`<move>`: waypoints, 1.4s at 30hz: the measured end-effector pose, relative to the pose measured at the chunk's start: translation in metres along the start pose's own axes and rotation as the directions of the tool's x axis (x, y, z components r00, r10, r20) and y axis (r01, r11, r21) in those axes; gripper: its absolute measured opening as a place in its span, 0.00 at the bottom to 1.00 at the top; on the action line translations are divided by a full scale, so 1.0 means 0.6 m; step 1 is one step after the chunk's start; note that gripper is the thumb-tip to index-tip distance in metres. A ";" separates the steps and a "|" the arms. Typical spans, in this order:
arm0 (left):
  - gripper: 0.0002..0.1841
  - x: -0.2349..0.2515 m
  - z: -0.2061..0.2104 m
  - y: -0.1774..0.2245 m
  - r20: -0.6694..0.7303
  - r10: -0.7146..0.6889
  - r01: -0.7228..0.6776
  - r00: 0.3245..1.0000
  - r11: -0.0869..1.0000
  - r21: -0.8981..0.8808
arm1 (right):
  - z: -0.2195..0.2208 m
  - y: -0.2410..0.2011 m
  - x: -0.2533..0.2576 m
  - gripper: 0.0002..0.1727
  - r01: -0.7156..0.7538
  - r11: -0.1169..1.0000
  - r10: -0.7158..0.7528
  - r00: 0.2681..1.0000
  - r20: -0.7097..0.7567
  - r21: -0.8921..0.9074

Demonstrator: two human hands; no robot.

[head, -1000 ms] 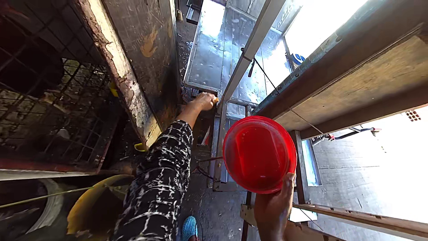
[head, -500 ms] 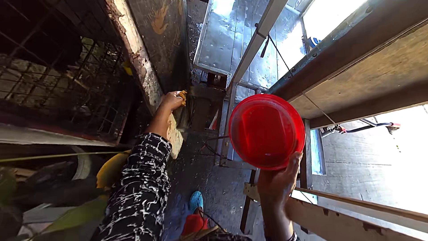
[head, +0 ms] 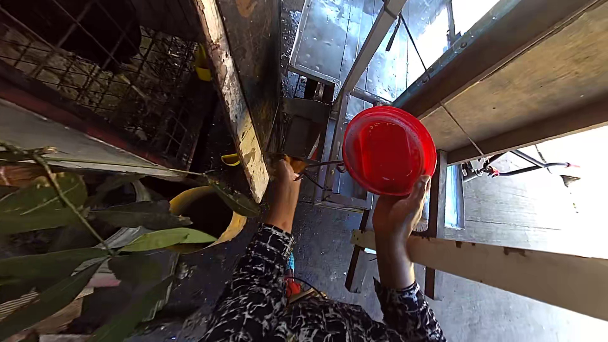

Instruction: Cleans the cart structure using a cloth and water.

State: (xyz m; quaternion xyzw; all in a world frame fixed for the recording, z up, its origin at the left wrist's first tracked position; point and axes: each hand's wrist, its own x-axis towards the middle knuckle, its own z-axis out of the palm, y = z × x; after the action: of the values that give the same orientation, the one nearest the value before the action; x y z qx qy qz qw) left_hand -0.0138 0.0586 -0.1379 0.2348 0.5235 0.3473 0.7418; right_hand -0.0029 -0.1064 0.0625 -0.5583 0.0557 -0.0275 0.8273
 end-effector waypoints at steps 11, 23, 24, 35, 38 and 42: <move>0.14 -0.039 -0.029 0.021 0.278 -0.368 0.378 0.888 0.926 0.019 | -0.016 0.025 -0.005 0.37 0.115 0.937 -0.065 0.985 0.161 -0.330; 0.35 -0.071 0.054 0.177 0.730 0.301 -0.652 0.614 0.715 0.253 | 0.006 0.017 -0.005 0.34 0.602 0.591 -0.501 0.795 0.341 -0.537; 0.35 -0.066 0.089 0.188 0.790 0.303 -0.759 0.533 0.584 0.287 | 0.008 0.024 -0.001 0.34 0.632 0.551 -0.543 0.768 0.340 -0.545; 0.15 -0.059 0.125 0.163 0.987 0.036 -0.978 0.155 0.149 0.148 | 0.005 0.052 0.000 0.42 0.494 0.812 -0.490 0.866 0.097 -0.311; 0.12 -0.074 0.063 0.156 0.993 0.080 -0.971 0.090 0.230 0.070 | 0.025 0.034 0.000 0.42 0.312 0.932 -0.318 0.948 0.000 -0.187; 0.20 -0.091 -0.020 0.152 0.948 0.084 -0.827 0.307 0.517 0.222 | 0.038 0.019 0.000 0.32 -0.197 0.955 0.241 0.951 -0.193 0.221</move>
State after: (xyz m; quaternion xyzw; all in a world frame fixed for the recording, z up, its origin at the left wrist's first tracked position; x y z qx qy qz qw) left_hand -0.0614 0.0758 -0.0436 0.7846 0.0631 0.1720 0.5923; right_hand 0.0000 -0.0811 0.0607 -0.4567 0.2050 -0.0017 0.8657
